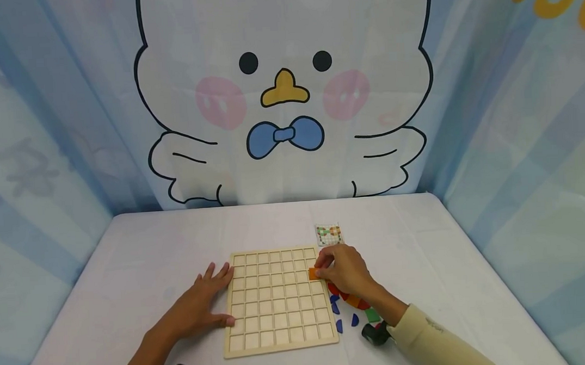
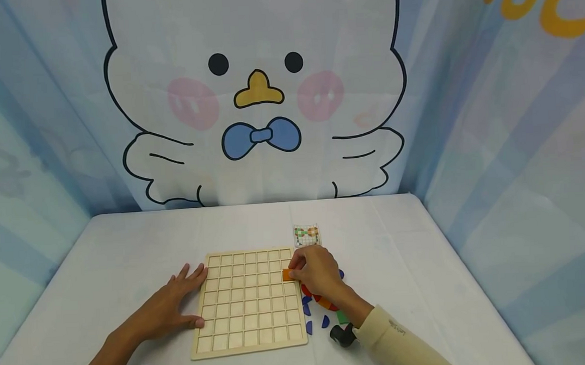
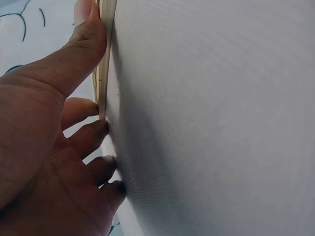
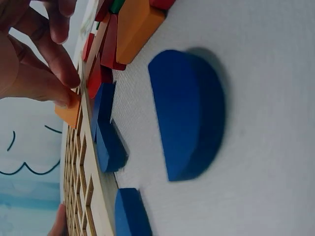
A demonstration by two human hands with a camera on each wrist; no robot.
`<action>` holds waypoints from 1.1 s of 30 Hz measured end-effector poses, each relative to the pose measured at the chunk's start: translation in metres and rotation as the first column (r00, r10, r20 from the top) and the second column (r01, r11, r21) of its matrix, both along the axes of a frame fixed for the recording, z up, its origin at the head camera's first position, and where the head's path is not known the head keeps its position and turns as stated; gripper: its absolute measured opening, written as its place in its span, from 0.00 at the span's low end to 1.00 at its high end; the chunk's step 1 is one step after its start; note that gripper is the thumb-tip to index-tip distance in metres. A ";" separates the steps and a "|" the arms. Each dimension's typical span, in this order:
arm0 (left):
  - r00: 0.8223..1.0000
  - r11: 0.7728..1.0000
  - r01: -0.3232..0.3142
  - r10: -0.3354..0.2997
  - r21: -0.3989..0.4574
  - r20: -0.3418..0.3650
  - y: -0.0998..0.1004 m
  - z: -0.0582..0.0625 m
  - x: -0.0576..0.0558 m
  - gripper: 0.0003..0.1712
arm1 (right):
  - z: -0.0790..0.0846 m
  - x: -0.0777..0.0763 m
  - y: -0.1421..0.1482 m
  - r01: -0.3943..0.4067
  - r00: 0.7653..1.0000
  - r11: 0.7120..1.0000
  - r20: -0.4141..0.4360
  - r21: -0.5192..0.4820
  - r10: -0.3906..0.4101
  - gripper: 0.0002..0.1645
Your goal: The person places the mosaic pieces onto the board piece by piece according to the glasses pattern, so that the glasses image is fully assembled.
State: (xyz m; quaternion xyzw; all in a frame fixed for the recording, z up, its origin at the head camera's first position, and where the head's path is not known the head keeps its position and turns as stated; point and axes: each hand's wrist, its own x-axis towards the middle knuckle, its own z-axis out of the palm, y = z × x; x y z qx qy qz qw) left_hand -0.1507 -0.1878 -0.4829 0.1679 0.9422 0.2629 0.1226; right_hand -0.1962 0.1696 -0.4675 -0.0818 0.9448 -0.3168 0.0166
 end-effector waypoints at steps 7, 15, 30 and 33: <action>1.000 1.000 0.007 -0.007 0.000 -0.002 0.000 0.001 0.001 0.68 | -0.002 0.000 -0.002 -0.040 0.999 0.998 -0.035 0.039 0.041 0.08; 1.000 1.000 -0.005 0.005 -0.014 0.007 0.002 0.001 0.000 0.69 | -0.002 -0.004 -0.001 -0.036 0.999 0.998 -0.019 0.044 0.036 0.08; 1.000 0.999 -0.007 0.007 -0.034 -0.001 0.004 0.002 0.001 0.68 | 0.007 -0.019 0.019 0.105 0.993 0.991 -0.066 0.080 -0.100 0.07; 1.000 1.000 -0.005 0.005 -0.027 -0.003 0.003 0.001 0.001 0.68 | 0.002 -0.021 0.019 0.102 0.994 0.990 -0.054 0.093 -0.097 0.08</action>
